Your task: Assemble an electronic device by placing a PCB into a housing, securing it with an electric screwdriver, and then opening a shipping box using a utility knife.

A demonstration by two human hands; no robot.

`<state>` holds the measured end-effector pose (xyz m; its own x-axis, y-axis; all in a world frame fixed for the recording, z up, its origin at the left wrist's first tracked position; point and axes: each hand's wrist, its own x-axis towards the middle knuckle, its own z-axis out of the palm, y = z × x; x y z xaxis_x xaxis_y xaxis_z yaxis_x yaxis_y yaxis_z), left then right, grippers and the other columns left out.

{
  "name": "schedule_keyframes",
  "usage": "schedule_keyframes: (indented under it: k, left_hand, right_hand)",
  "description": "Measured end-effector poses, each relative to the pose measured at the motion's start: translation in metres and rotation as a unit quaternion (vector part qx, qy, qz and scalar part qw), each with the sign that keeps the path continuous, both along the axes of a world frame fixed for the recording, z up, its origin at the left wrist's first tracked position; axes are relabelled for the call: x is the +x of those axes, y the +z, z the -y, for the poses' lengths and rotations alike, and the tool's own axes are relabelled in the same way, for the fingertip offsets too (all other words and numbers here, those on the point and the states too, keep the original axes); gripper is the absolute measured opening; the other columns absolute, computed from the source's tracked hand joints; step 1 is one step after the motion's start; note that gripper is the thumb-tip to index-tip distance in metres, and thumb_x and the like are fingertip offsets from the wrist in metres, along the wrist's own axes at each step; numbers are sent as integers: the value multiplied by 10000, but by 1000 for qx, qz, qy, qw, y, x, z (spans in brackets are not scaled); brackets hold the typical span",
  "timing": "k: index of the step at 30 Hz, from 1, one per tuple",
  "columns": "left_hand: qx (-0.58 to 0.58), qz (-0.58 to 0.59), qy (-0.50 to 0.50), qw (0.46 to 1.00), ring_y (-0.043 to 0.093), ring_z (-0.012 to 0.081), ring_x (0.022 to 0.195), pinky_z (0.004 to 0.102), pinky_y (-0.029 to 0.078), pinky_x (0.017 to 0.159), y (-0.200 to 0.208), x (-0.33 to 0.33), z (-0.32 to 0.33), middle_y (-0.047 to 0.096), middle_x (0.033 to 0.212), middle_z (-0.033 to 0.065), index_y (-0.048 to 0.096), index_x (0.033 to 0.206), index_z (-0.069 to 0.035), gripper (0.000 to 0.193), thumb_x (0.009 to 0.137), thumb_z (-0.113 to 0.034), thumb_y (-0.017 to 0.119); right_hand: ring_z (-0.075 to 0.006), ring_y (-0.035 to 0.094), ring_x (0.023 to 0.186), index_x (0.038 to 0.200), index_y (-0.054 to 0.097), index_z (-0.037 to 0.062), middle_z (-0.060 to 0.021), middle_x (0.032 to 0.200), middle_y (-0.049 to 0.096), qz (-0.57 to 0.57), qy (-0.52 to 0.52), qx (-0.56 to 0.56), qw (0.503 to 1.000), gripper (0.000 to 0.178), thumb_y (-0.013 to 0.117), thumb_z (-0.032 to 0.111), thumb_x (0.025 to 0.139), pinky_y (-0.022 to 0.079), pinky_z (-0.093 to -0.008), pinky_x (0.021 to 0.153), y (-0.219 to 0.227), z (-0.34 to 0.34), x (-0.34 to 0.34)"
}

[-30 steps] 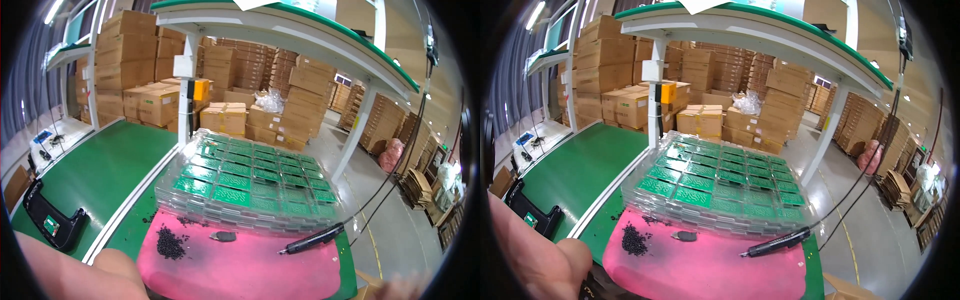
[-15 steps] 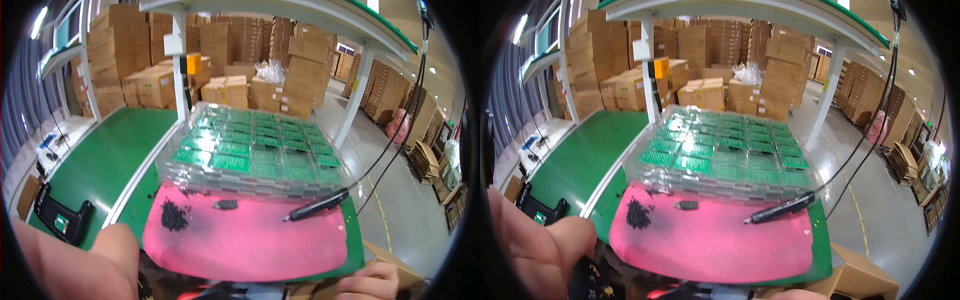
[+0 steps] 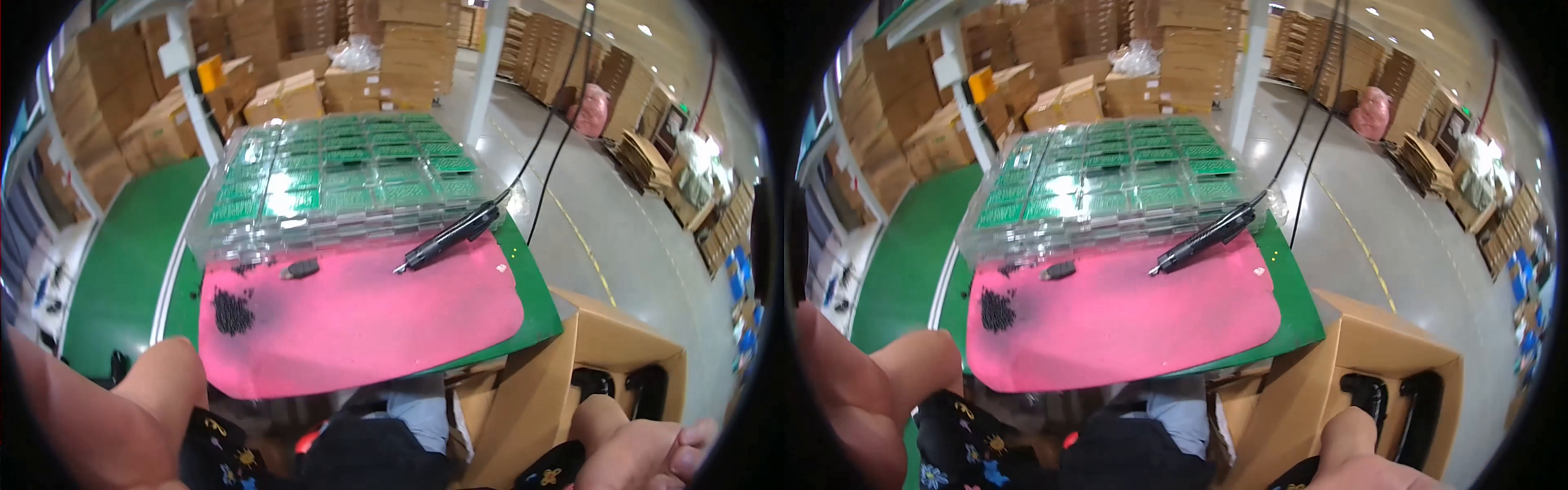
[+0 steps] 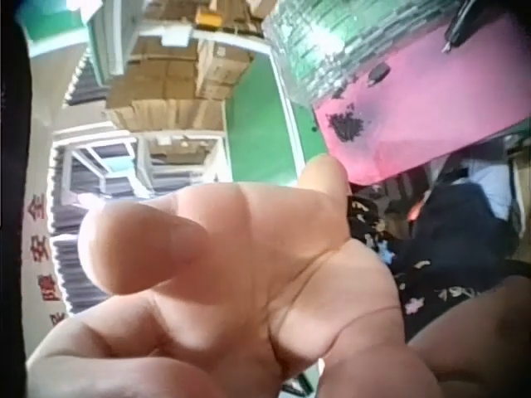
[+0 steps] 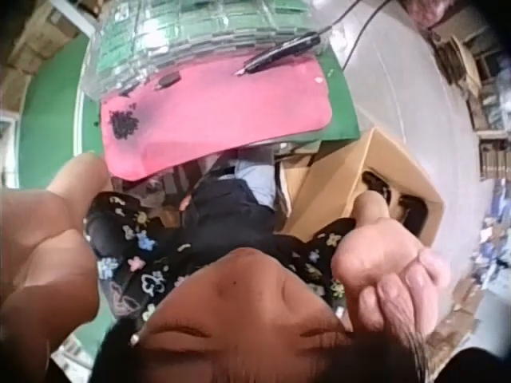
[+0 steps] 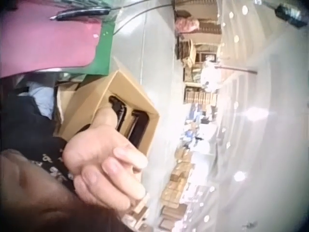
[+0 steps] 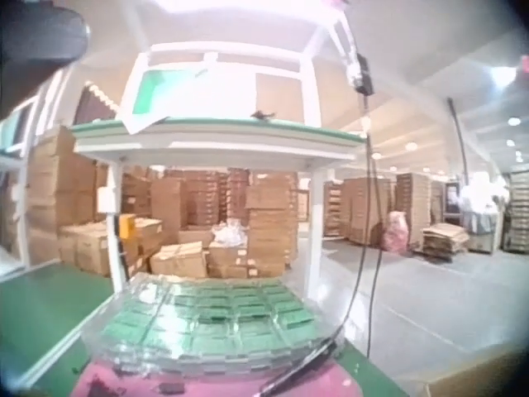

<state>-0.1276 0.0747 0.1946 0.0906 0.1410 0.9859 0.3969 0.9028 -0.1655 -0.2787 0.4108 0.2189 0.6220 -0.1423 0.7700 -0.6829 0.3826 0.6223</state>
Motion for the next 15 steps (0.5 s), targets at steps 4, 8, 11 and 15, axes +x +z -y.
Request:
schedule_keyframes:
  k: [4, 8, 11, 15]
  left_hand:
    - [-16, -54, -8, 998, 437, 280, 1076, 452, 323, 954, 9, -16, -17, 481, 1246, 127, 506, 1176, -57, 407, 861, -299, 594]
    - [-16, -114, 34, 993, 438, 281, 1070, 456, 322, 953, 5, -19, -35, 485, 1239, 124, 512, 1166, -62, 397, 860, -302, 593]
    - [-8, -150, 1, 989, 438, 282, 1067, 458, 322, 952, 11, -32, -25, 488, 1234, 121, 517, 1159, -66, 390, 860, -305, 592]
    - [21, -139, -11, 990, 439, 283, 1062, 462, 321, 950, 10, -37, -39, 491, 1228, 117, 523, 1150, -71, 381, 859, -308, 591]
  right_hand:
    - [-198, 492, 746, 878, 518, 106, -44, 818, 541, 45, -15, -23, 999, 140, 618, 56, 793, 443, -332, 534, -22, -6, -11]
    - [-300, 516, 753, 858, 544, -3, -125, 827, 551, 214, -101, 179, 955, 191, 511, 15, 671, 436, -424, 620, -79, -57, -57]
    - [-331, 521, 771, 881, 531, -1, -155, 847, 539, 307, -207, 171, 913, 253, 519, 9, 629, 439, -446, 679, -112, -88, -93]
    - [-418, 490, 1065, 1149, 504, -42, -230, 1122, 532, 524, -391, -5, 756, 407, 528, -37, 743, 398, -455, 917, -183, -189, -127]
